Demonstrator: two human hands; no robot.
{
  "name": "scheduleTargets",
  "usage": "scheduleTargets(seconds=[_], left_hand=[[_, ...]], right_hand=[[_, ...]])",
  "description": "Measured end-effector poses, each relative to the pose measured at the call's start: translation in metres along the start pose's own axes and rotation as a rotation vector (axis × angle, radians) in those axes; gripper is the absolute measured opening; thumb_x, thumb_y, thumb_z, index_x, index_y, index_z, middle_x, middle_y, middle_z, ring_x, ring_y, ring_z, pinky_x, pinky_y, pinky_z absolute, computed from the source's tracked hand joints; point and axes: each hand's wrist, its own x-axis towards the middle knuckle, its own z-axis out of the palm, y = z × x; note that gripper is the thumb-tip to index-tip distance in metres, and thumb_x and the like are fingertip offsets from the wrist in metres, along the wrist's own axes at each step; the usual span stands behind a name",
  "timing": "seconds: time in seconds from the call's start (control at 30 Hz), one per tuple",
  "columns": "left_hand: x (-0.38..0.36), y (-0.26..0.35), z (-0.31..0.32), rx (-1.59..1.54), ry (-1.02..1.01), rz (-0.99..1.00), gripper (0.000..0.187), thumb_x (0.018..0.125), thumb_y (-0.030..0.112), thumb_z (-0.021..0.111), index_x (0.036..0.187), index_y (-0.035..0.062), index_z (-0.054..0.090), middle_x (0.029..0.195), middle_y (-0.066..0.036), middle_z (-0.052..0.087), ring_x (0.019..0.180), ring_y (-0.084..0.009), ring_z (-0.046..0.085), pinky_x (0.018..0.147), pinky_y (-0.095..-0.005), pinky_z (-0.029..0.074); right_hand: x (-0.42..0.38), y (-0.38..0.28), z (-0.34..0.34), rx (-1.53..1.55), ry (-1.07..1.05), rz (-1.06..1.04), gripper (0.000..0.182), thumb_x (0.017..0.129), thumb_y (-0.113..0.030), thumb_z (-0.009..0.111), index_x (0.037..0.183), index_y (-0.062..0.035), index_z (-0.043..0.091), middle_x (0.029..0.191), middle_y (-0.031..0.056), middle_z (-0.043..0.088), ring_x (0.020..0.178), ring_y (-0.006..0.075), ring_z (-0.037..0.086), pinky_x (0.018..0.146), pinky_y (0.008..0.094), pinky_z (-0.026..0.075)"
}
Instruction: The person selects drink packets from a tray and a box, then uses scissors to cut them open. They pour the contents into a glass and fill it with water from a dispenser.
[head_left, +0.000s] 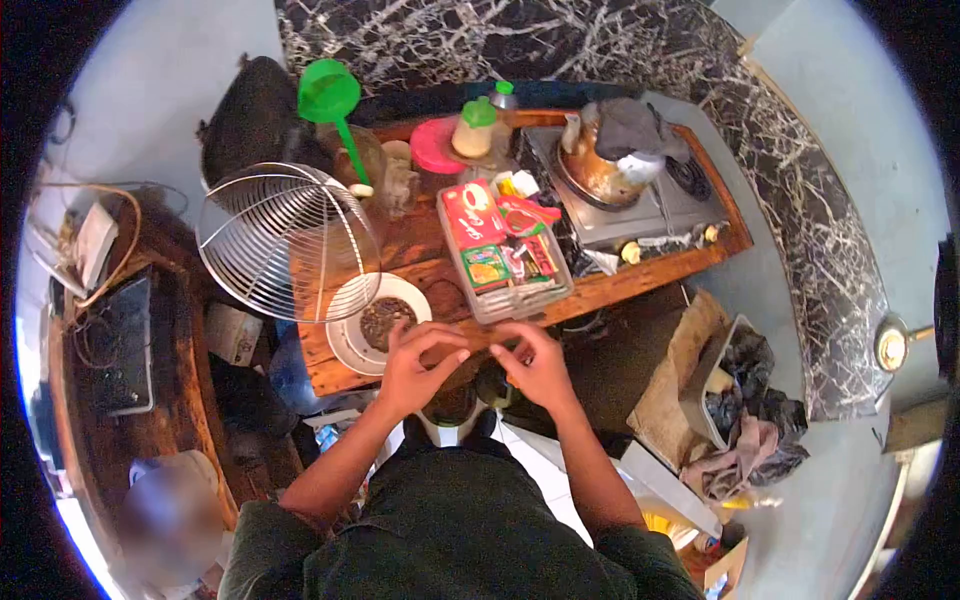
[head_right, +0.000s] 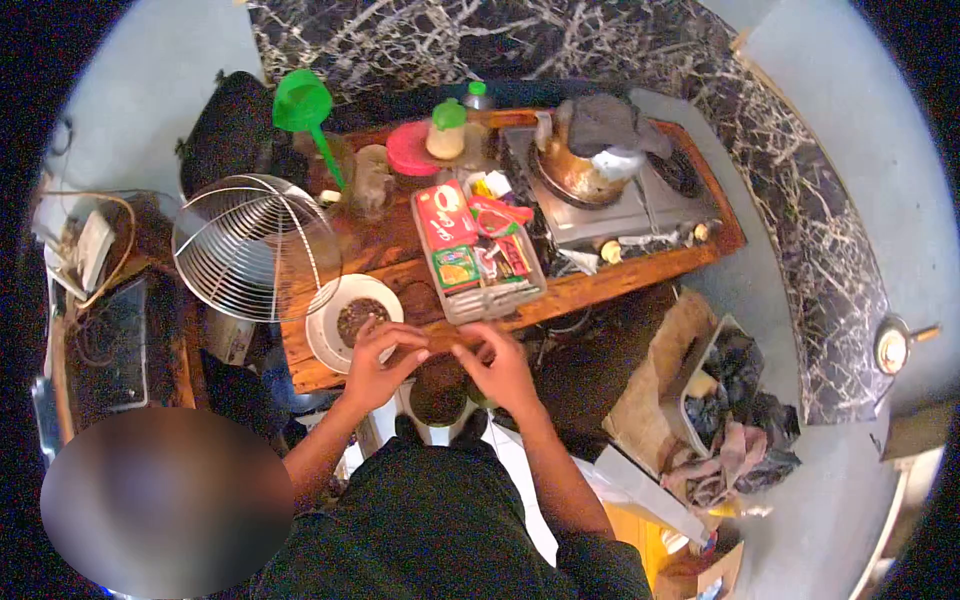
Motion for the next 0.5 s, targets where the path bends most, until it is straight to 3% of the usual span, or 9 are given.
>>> scheduleTargets(seconds=[0.03,0.07,0.17,0.2,0.33,0.5], left_hand=[[-0.001,-0.001,0.002,-0.067,-0.031,0.012,0.014,0.083,0.023,0.073,0.093,0.0132,0.070,0.102,-0.001,0.068,0.108,-0.0178,0.060,0.109,-0.0538,0.017],[0.000,-0.001,0.005,-0.119,-0.054,0.040,0.013,0.083,0.021,0.072,0.092,0.0120,0.069,0.101,-0.001,0.068,0.107,-0.0182,0.061,0.109,-0.0518,0.018],[-0.004,0.000,0.018,-0.171,-0.103,0.055,0.011,0.082,0.018,0.073,0.090,0.0106,0.069,0.097,-0.002,0.068,0.102,-0.0191,0.062,0.107,-0.0473,0.025],[-0.003,0.012,0.018,-0.224,-0.097,0.127,0.010,0.081,0.014,0.073,0.088,0.0085,0.068,0.093,-0.004,0.069,0.096,-0.0203,0.064,0.101,-0.0415,0.034],[-0.016,0.032,0.019,-0.181,-0.158,0.199,0.011,0.082,0.012,0.073,0.088,0.0058,0.067,0.091,-0.007,0.069,0.091,-0.0227,0.065,0.087,-0.0375,0.045],[-0.057,0.047,0.015,-0.222,-0.207,0.129,0.013,0.082,0.009,0.072,0.093,0.0038,0.068,0.090,-0.010,0.068,0.085,-0.0238,0.066,0.077,-0.0341,0.050]], right_hand=[[-0.006,-0.002,0.001,0.027,-0.024,0.026,0.029,0.082,-0.015,0.075,0.106,-0.0032,0.065,0.088,0.0049,0.064,0.062,0.0085,0.055,0.058,0.0246,0.046],[-0.012,-0.002,0.001,0.004,-0.081,0.073,0.033,0.082,-0.017,0.074,0.111,-0.0053,0.064,0.097,0.0066,0.066,0.066,0.0139,0.057,0.063,0.0275,0.049],[-0.022,-0.015,-0.002,0.044,-0.147,0.043,0.028,0.083,-0.019,0.073,0.105,-0.0044,0.064,0.090,0.0059,0.065,0.066,0.0138,0.057,0.063,0.0283,0.048],[-0.025,-0.019,-0.006,0.045,-0.147,0.044,0.028,0.083,-0.019,0.073,0.105,-0.0044,0.064,0.090,0.0059,0.065,0.066,0.0138,0.057,0.063,0.0283,0.048],[-0.037,-0.034,-0.025,-0.005,-0.294,0.037,0.023,0.084,-0.020,0.072,0.097,-0.0032,0.063,0.082,0.0053,0.063,0.063,0.0128,0.056,0.059,0.0284,0.046],[-0.046,-0.024,-0.040,0.019,-0.469,0.017,0.023,0.084,-0.021,0.072,0.090,-0.0030,0.060,0.073,0.0043,0.060,0.058,0.0133,0.052,0.055,0.0294,0.044]])
